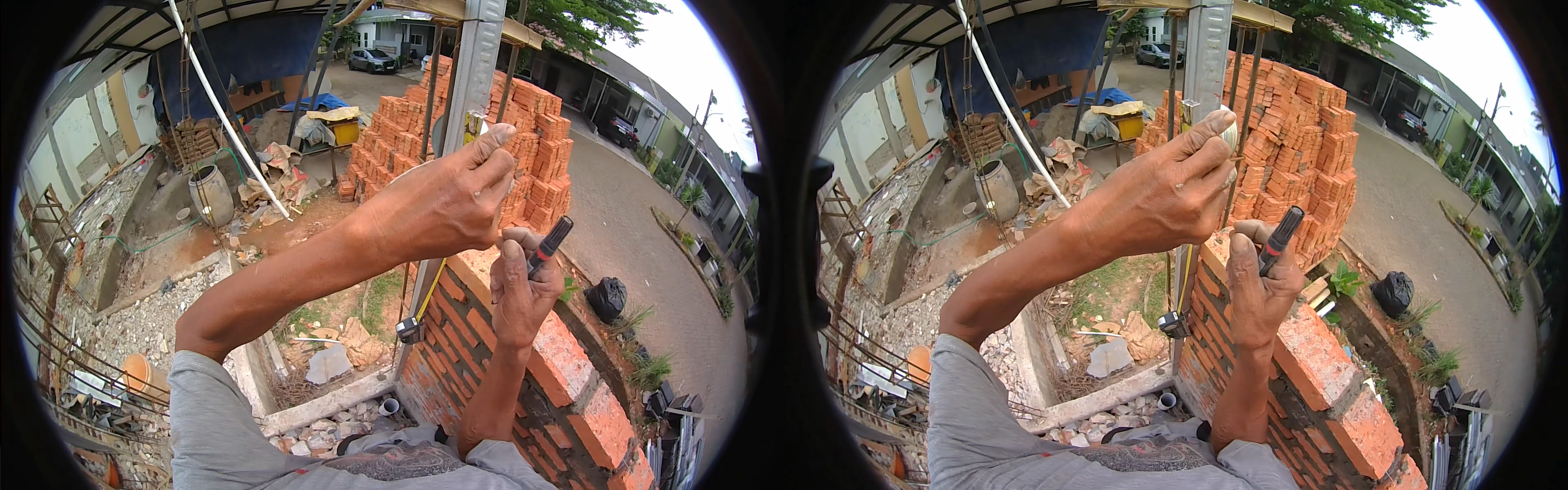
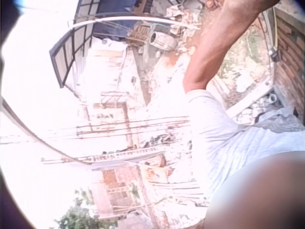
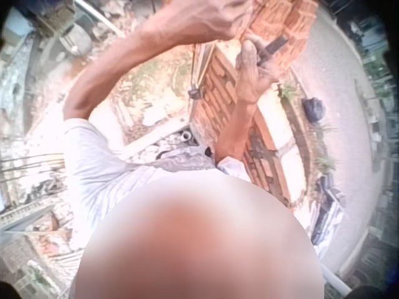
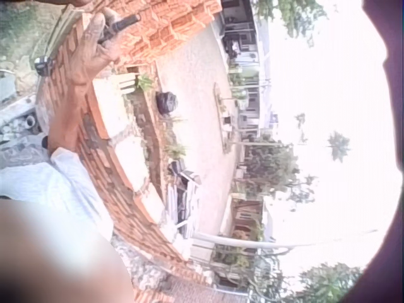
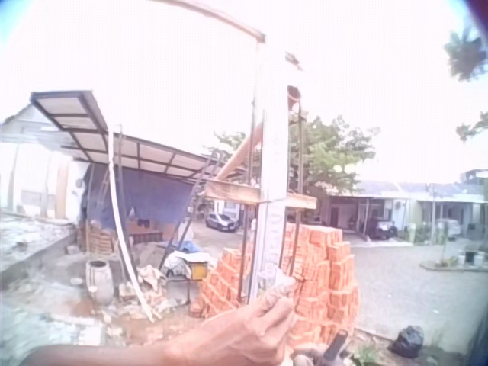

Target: The person measures a brick wall with a tape measure and marks it with a marker. They then use a spirit level to check alignment and tie a string to a metal post to create a reference line.

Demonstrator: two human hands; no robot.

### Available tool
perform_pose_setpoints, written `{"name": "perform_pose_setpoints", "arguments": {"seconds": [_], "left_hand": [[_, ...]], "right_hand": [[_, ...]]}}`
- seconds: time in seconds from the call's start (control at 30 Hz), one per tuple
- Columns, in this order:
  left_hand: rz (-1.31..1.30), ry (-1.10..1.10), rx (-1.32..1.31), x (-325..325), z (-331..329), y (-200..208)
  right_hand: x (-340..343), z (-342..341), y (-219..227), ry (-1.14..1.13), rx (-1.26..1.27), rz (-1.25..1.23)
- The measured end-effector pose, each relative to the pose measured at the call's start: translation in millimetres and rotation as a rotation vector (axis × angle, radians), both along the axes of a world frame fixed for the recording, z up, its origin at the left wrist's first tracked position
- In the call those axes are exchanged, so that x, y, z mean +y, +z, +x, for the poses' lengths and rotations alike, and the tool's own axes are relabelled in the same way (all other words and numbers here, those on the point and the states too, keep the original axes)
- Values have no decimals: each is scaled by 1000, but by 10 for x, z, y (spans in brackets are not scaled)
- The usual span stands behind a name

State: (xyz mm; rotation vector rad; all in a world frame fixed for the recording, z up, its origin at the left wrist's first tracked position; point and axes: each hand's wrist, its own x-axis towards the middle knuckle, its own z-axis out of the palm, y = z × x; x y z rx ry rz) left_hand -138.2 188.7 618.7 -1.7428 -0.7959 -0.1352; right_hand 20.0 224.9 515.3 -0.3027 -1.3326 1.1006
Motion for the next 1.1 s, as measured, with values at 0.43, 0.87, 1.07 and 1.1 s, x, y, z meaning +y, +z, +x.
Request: {"name": "perform_pose_setpoints", "arguments": {"seconds": [0.43, 0.87, 1.07, 1.1], "left_hand": [[109, 48, -164, -726, -196, -24], [-640, -709, -1868, -750, -309, -333], [-592, -505, -1783, -590, -246, -120], [-564, -416, -1710, -532, -253, -69]], "right_hand": [[-347, -566, -284, -151, -338, 500], [-606, -827, -177, 30, -177, 397], [-473, -672, -242, -62, -222, 309], [-439, -641, -253, -90, -205, 299]]}}
